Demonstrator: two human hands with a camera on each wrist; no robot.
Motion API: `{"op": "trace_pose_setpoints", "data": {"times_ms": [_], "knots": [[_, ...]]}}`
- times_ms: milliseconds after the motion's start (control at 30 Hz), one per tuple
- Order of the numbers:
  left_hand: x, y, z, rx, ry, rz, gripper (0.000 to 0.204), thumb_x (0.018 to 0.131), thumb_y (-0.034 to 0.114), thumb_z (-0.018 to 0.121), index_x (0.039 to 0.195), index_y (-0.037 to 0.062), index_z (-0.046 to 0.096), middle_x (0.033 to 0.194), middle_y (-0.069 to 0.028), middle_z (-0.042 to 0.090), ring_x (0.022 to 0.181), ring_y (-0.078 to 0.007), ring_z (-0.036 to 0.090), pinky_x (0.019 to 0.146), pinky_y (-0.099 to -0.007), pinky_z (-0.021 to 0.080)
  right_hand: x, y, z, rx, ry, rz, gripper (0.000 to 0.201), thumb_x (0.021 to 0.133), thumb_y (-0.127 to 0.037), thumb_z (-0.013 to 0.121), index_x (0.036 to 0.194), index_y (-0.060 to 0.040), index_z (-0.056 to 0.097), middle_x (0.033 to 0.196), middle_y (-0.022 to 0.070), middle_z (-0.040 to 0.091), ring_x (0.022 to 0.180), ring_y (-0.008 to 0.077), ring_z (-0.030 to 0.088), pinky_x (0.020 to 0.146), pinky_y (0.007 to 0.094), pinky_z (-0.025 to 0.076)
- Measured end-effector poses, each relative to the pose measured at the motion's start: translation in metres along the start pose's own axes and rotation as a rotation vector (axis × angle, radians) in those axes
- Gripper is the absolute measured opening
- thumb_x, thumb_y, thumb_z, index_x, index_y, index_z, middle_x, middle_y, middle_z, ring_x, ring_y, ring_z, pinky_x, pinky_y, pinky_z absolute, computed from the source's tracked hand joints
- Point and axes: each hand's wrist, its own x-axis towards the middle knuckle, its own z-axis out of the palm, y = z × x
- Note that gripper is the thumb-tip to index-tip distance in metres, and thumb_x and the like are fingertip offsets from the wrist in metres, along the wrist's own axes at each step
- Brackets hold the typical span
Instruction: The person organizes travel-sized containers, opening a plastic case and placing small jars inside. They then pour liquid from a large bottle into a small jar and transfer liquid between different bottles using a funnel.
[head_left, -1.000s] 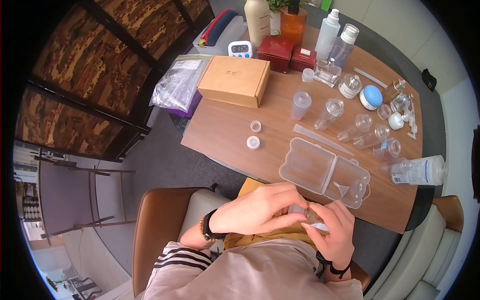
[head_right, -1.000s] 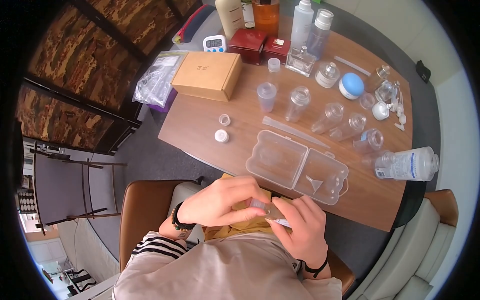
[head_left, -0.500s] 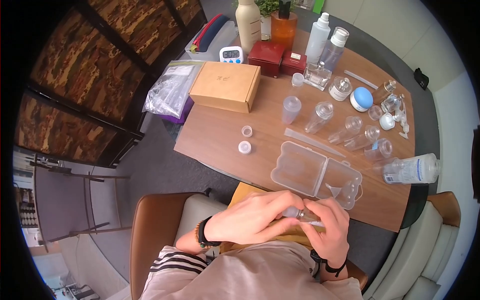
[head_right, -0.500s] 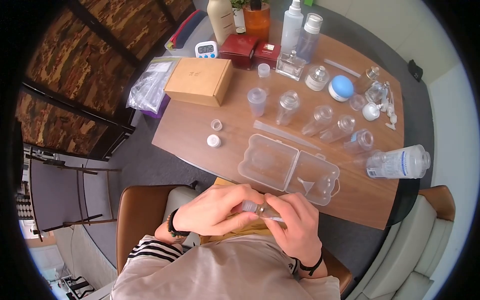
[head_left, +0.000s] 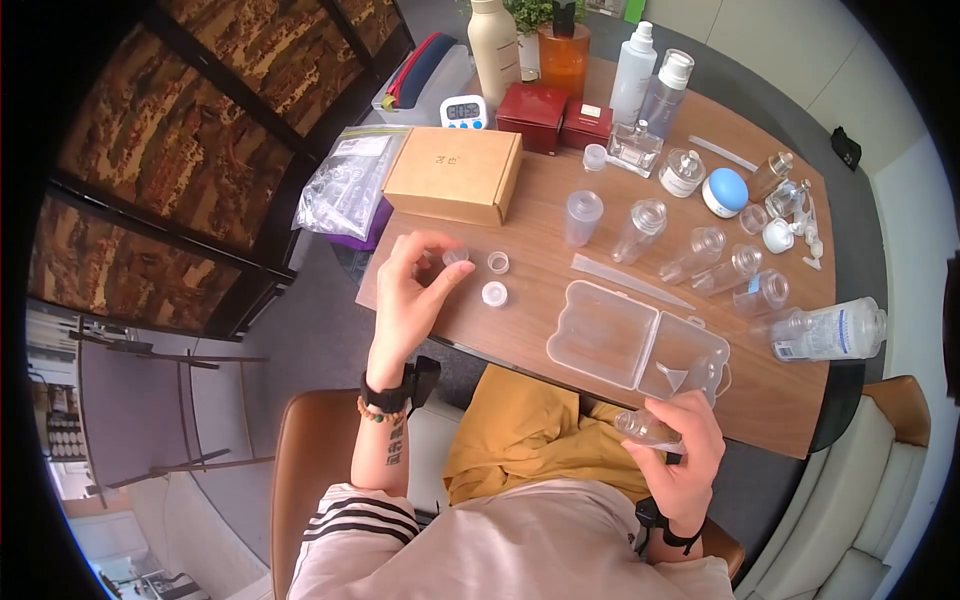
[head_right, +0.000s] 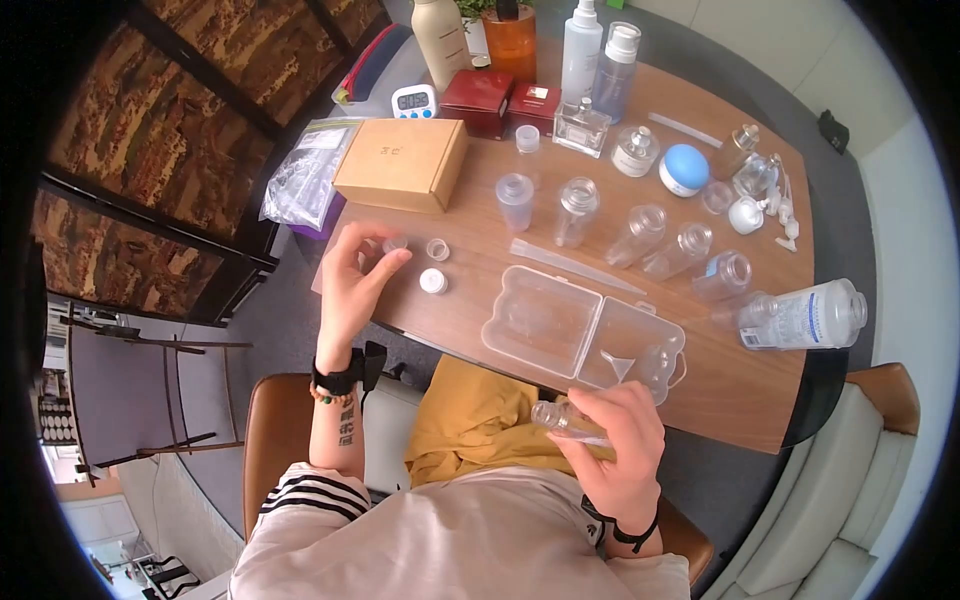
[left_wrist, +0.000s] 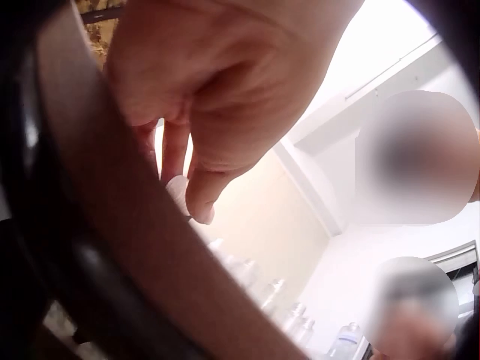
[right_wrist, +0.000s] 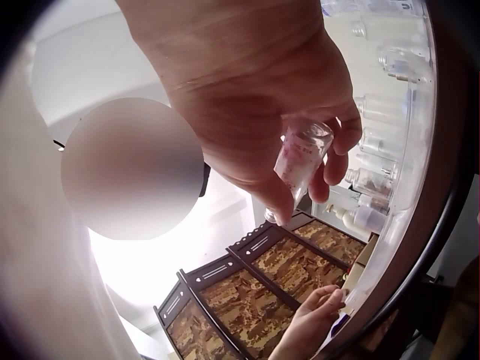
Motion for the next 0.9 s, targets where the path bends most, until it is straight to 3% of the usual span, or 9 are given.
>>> {"op": "trace_pose_setpoints", "data": {"times_ms": [33,100,300,367,400,467,500,600,900], "knots": [[0.0,-0.003,0.001,0.047,-0.024,-0.109,0.025,0.085,0.012,0.088,0.105,0.0056,0.074,0.098,-0.0049,0.073,0.084,-0.0199,0.06,0.078,-0.033,0.05,-0.001,-0.001,0.0,0.015,0.01,0.012,0.048,0.07,-0.001,0.089,0.115,-0.0012,0.073,0.094,0.012,0.071,0.081,0.0295,0.061,0.072,0.0395,0.048],[0.003,-0.004,0.002,0.094,-0.005,-0.063,0.025,0.084,0.013,0.09,0.103,0.0057,0.074,0.095,-0.0042,0.074,0.082,-0.0194,0.06,0.076,-0.033,0.051,-0.002,-0.001,0.0,0.031,0.021,0.026,0.047,0.07,0.0,0.089,0.114,-0.001,0.073,0.094,0.0118,0.07,0.081,0.0289,0.061,0.072,0.0392,0.048],[0.004,-0.001,0.003,0.163,-0.031,-0.005,0.026,0.084,0.012,0.089,0.102,0.0051,0.072,0.107,-0.0055,0.078,0.089,-0.022,0.065,0.08,-0.0342,0.053,-0.004,0.001,0.001,0.057,0.03,0.041,0.046,0.07,-0.002,0.09,0.113,-0.0004,0.072,0.092,0.011,0.069,0.08,0.0266,0.061,0.073,0.0384,0.048],[0.003,-0.004,0.004,0.11,-0.019,0.04,0.032,0.083,0.014,0.089,0.11,0.0068,0.071,0.126,-0.0077,0.076,0.106,-0.027,0.066,0.092,-0.0387,0.053,-0.004,0.001,-0.001,0.046,0.019,0.047,0.046,0.071,-0.003,0.09,0.114,-0.0005,0.072,0.092,0.0113,0.068,0.08,0.0265,0.061,0.073,0.0381,0.048],[0.003,-0.002,0.002,0.109,-0.02,0.04,0.032,0.083,0.014,0.089,0.11,0.0068,0.071,0.126,-0.0077,0.076,0.106,-0.027,0.066,0.092,-0.0387,0.053,-0.005,0.001,-0.001,0.045,0.02,0.048,0.046,0.071,-0.003,0.09,0.114,-0.0005,0.072,0.092,0.0113,0.068,0.08,0.0265,0.061,0.073,0.0381,0.048],[0.003,0.009,-0.003,0.166,-0.08,0.353,0.039,0.085,0.014,0.084,0.119,0.0048,0.069,0.143,-0.0129,0.067,0.128,-0.0339,0.06,0.107,-0.0432,0.045,-0.005,0.001,-0.001,0.044,0.032,0.062,0.046,0.072,-0.004,0.09,0.114,-0.0007,0.072,0.092,0.0111,0.068,0.08,0.0266,0.061,0.073,0.0377,0.048],[0.001,0.009,-0.004,0.149,-0.199,0.346,0.051,0.082,0.024,0.088,0.127,0.0078,0.07,0.153,-0.0127,0.059,0.14,-0.0384,0.05,0.115,-0.0491,0.039,-0.005,0.002,-0.001,0.043,0.033,0.062,0.046,0.072,-0.004,0.09,0.114,-0.0007,0.072,0.092,0.0111,0.068,0.08,0.0266,0.061,0.073,0.0377,0.048],[-0.002,0.024,0.003,0.35,-0.391,0.41,0.061,0.08,0.032,0.089,0.136,0.0133,0.072,0.152,-0.0076,0.062,0.145,-0.0345,0.05,0.116,-0.0478,0.036,-0.007,0.004,-0.002,0.048,0.028,0.057,0.047,0.072,-0.004,0.09,0.115,-0.0008,0.072,0.092,0.011,0.068,0.08,0.0267,0.062,0.073,0.0377,0.048],[0.0,0.013,0.008,0.358,-0.339,0.395,0.052,0.083,0.015,0.087,0.134,0.0114,0.073,0.148,-0.0047,0.066,0.14,-0.0289,0.057,0.113,-0.0449,0.038,-0.01,0.005,-0.006,0.065,0.049,0.036,0.047,0.073,-0.005,0.091,0.117,-0.0008,0.073,0.092,0.0109,0.068,0.08,0.0261,0.062,0.074,0.0377,0.048]]}}
